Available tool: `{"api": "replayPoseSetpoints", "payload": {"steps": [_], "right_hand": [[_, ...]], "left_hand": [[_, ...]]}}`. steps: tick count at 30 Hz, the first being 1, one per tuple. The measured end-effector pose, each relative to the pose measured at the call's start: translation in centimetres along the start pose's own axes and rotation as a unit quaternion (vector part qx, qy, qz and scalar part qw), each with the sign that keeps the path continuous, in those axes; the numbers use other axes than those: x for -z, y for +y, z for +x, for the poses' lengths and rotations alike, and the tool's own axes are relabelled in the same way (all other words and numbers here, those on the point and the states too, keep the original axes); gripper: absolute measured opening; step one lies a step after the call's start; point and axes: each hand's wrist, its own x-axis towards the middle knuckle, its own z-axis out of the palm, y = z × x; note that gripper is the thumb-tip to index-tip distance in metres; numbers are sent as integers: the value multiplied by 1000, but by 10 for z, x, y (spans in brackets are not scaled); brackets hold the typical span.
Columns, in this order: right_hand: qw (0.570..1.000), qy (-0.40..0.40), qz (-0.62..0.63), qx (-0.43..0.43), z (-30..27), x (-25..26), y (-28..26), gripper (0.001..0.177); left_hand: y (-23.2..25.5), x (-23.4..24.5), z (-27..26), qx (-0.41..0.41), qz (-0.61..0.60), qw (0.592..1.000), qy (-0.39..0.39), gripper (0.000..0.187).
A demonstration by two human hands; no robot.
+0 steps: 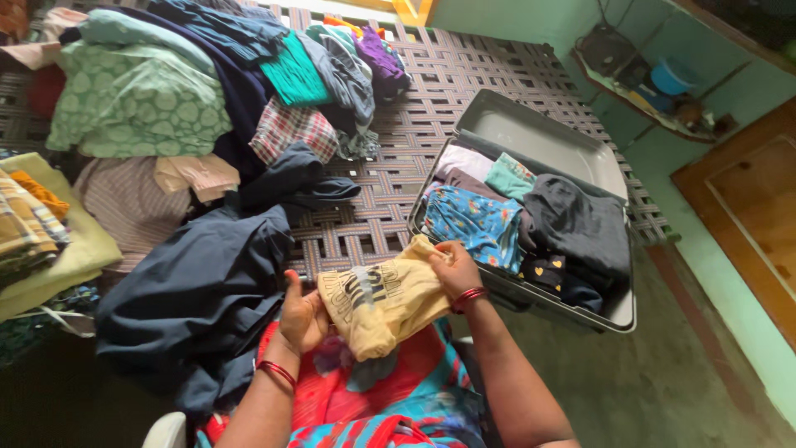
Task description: The person folds various garments, including pants and shirts, by hand and places them into an open suitcase. The person handles each item individually, smoothing and folding them before arranging them neatly inside the suitcase.
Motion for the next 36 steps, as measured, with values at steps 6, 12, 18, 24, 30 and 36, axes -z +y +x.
{"api": "replayPoseSetpoints", "payload": {"steps": [6,12,18,24,30,36], "right_hand": [[935,-74,-346,-32,-26,6,10,32],[962,-29,-262,65,-23,11,-11,23],[981,-86,-168,39,-7,24,32,29],[915,-206,-345,29,-25,27,13,63],[872,-323,-333,157,-38,2,-8,67],[882,-156,-349,276,-39,-8,-5,45]], "left_hand": [[-32,33,17,-13,258,960,105,62],[-42,80,37,-103,351,883,295,66],[-35,53,25,-160,486,764,394,62],[-39,-41,-15,-255,851,411,202,85],[-66,-31,-18,-164,905,385,71,38],[-45,-40,-29,-390,848,335,128,33]]}}
